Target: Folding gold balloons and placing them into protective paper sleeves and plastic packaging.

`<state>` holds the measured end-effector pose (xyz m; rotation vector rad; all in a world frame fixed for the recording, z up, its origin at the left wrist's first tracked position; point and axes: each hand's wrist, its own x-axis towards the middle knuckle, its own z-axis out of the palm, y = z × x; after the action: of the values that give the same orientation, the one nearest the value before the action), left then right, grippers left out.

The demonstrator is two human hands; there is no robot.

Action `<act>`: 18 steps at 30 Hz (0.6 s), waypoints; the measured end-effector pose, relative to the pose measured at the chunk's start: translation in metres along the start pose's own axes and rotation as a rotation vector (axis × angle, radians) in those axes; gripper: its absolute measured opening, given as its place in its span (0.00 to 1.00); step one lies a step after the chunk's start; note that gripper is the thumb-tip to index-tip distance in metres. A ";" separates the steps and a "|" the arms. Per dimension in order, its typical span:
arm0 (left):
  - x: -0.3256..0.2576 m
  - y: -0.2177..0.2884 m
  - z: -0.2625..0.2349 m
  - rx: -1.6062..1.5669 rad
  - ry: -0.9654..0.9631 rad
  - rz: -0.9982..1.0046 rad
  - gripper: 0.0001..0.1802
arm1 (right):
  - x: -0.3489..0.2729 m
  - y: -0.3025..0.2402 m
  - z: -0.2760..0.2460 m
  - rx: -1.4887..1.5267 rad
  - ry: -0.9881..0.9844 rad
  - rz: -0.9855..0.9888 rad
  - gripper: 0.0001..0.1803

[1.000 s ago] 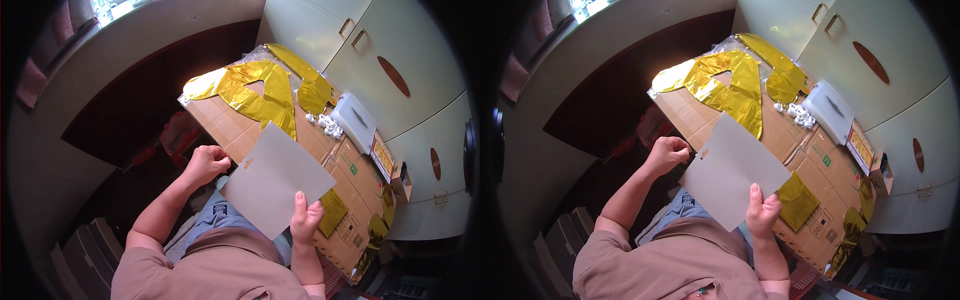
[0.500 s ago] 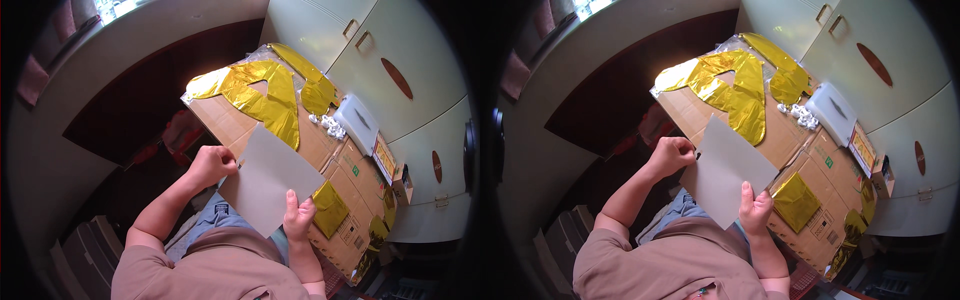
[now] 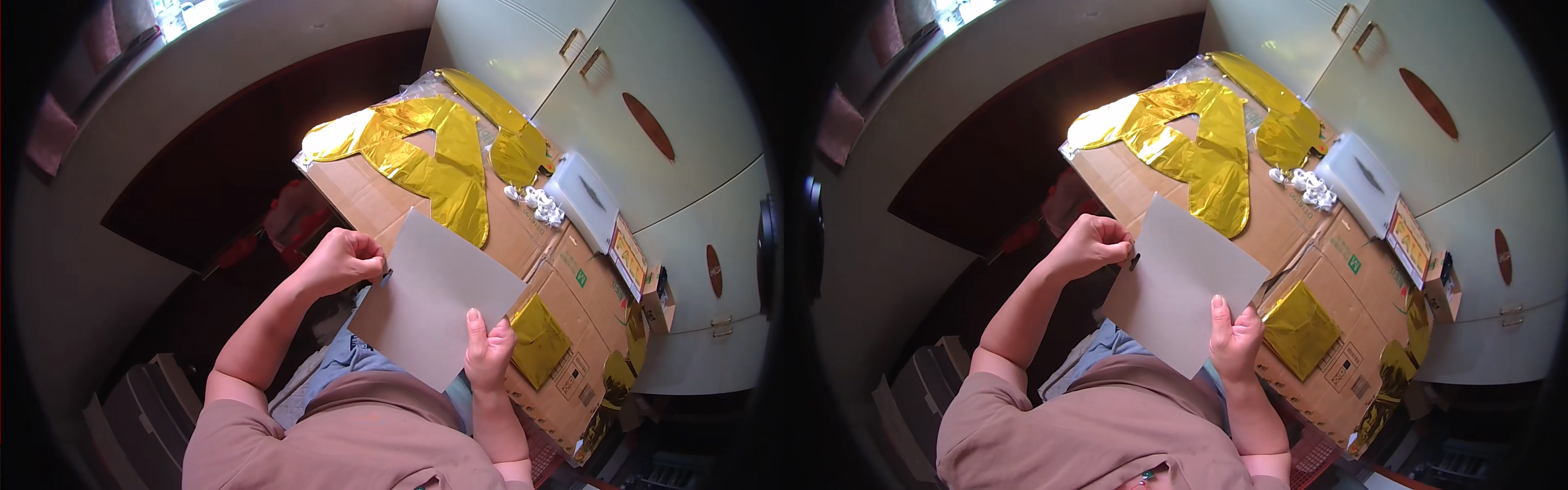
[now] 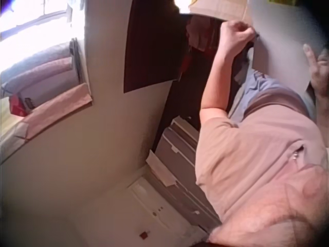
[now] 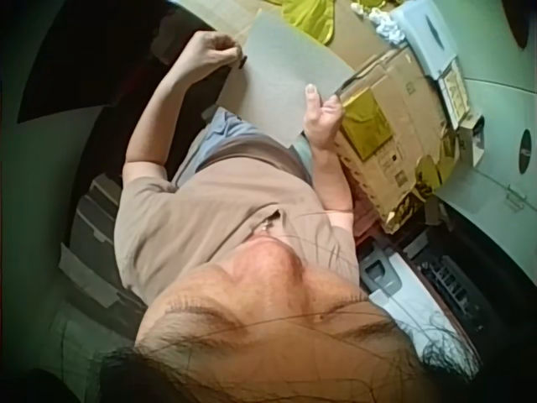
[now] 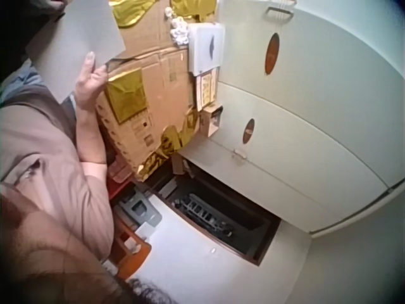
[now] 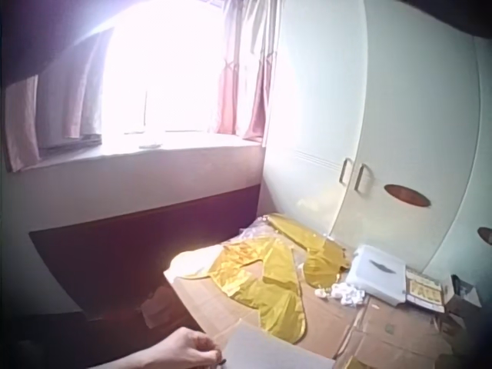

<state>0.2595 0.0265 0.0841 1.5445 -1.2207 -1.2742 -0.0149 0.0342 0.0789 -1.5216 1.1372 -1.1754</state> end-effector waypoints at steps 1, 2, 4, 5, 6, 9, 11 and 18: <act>-0.001 0.004 0.002 0.038 0.004 -0.010 0.07 | -0.001 0.000 0.001 0.018 0.004 0.015 0.06; -0.002 0.006 0.003 0.077 0.011 -0.019 0.07 | -0.001 -0.001 0.002 0.037 0.008 0.028 0.07; -0.003 0.002 0.005 0.140 0.060 0.014 0.08 | -0.002 0.002 0.002 0.045 0.027 0.016 0.09; -0.002 0.000 0.005 0.172 0.086 0.030 0.08 | -0.003 0.006 0.002 0.035 0.041 -0.009 0.11; -0.001 -0.004 0.004 0.213 0.132 0.028 0.08 | -0.003 0.009 0.001 0.024 0.056 -0.033 0.13; 0.005 -0.021 -0.008 0.267 0.214 -0.005 0.10 | -0.001 0.010 -0.004 0.019 0.075 -0.043 0.16; 0.006 -0.027 -0.013 0.072 0.154 0.059 0.10 | 0.001 0.007 0.000 0.009 0.088 -0.062 0.16; 0.004 -0.012 -0.009 -0.082 -0.030 0.042 0.13 | 0.001 0.006 0.007 0.006 0.026 0.010 0.13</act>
<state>0.2709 0.0258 0.0732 1.4390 -1.1987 -1.3082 -0.0091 0.0327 0.0725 -1.4981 1.1563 -1.1936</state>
